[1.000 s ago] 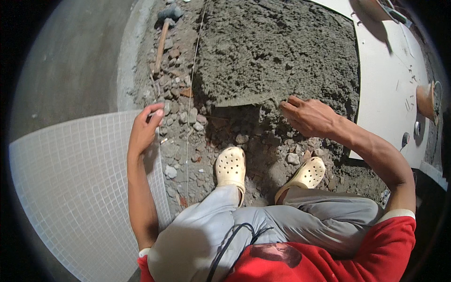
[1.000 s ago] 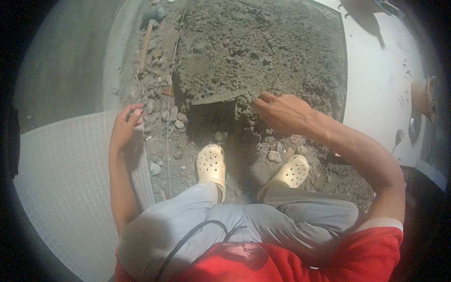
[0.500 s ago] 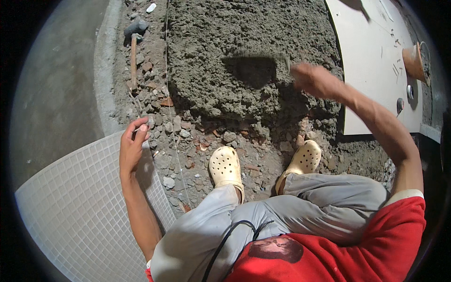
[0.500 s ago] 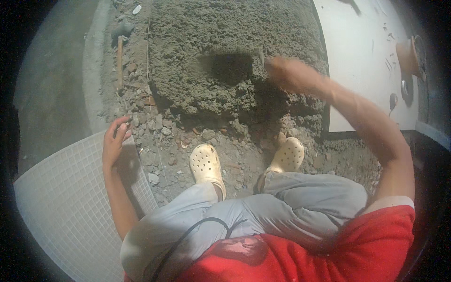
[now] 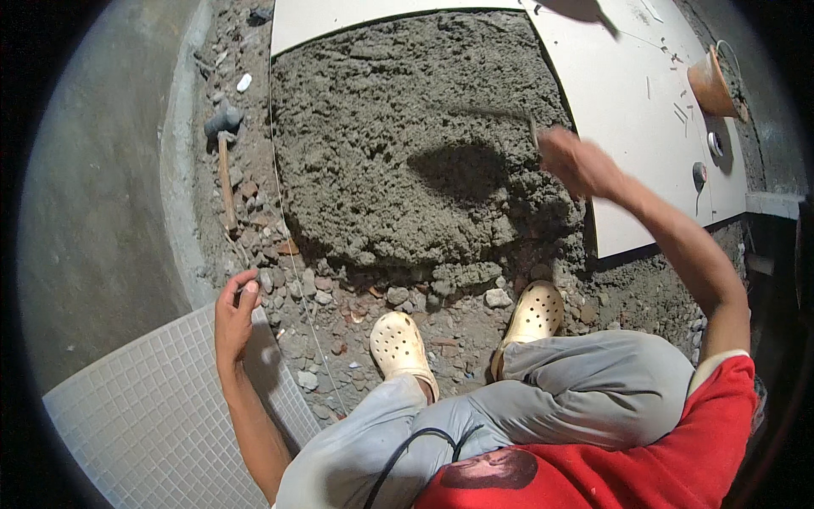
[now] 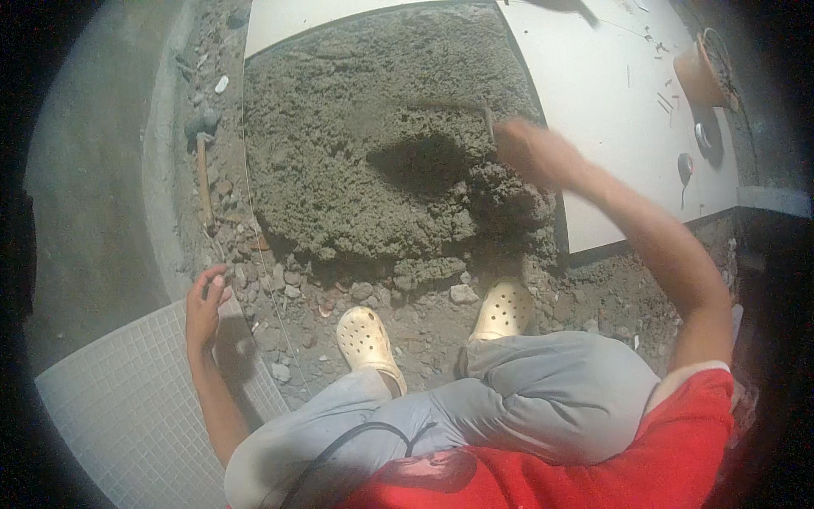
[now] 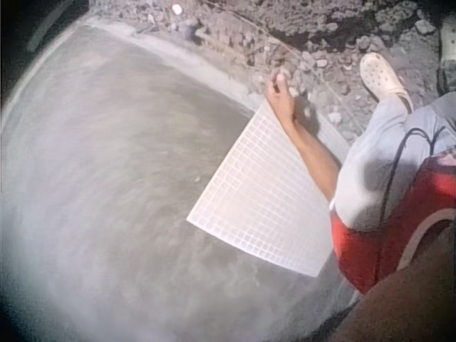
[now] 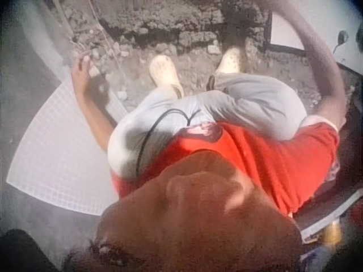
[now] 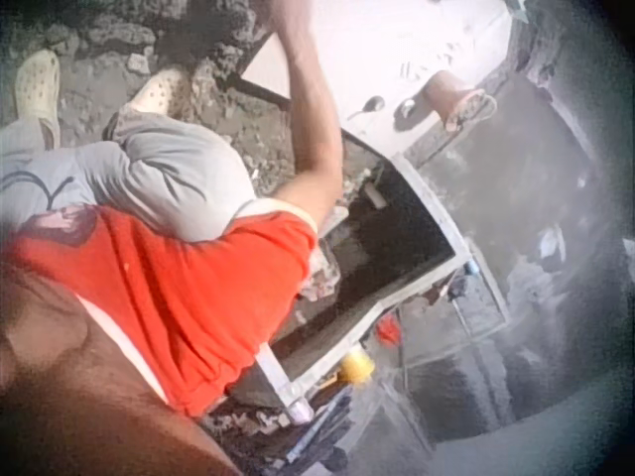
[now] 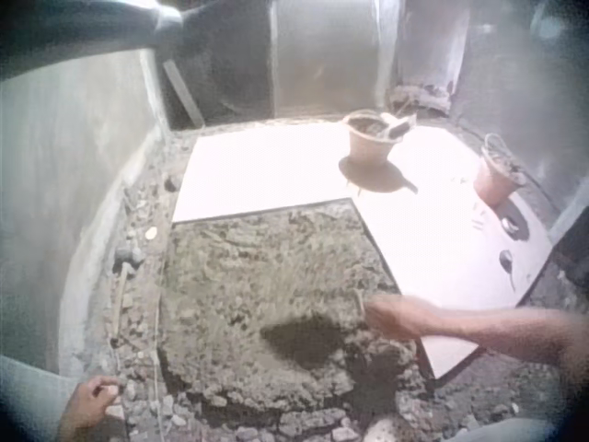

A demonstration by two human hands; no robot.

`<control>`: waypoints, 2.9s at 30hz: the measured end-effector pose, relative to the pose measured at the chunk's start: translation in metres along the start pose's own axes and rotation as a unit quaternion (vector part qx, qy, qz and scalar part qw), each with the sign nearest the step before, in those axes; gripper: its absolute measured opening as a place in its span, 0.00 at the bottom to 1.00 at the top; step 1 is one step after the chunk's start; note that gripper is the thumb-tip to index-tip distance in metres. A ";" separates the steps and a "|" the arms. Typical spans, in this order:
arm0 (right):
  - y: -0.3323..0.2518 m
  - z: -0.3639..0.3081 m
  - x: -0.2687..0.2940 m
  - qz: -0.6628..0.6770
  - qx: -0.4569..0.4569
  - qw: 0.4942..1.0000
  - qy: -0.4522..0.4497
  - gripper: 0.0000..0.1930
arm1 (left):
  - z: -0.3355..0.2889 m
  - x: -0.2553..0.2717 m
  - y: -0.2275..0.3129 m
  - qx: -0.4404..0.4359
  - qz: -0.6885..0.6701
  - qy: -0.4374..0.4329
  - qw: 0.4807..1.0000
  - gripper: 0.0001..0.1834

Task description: The person spreads wet cement on the floor using a trowel, levels the surface, and applies cement to the back of a tile. The person then places the tile onto the prepared cement bed and presses it into place.

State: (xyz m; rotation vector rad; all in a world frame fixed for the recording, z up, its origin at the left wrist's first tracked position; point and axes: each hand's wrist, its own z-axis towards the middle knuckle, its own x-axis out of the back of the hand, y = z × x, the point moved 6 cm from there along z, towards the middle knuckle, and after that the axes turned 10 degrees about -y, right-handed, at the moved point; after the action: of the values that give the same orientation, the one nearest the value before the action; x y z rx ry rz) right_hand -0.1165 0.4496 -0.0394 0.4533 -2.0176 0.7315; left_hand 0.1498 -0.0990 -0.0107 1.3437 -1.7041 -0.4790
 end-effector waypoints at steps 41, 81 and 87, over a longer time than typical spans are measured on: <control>-0.062 -0.154 -0.046 0.253 -0.106 0.958 -0.086 0.19 | 0.013 -0.011 0.010 0.003 0.031 -0.031 0.999 0.24; 0.169 0.123 0.054 0.837 -0.087 0.536 0.073 0.21 | 0.007 -0.010 0.023 0.052 0.064 -0.040 0.996 0.24; 0.104 0.054 0.035 0.743 -0.198 0.629 0.112 0.19 | 0.016 -0.012 0.021 0.020 0.048 -0.056 0.997 0.23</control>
State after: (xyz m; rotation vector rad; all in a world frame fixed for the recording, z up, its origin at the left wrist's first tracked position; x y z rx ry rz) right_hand -0.2282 0.4918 -0.0648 -1.7283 -1.8468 1.0783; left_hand 0.1246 -0.0846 -0.0080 1.2777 -1.8691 -0.4759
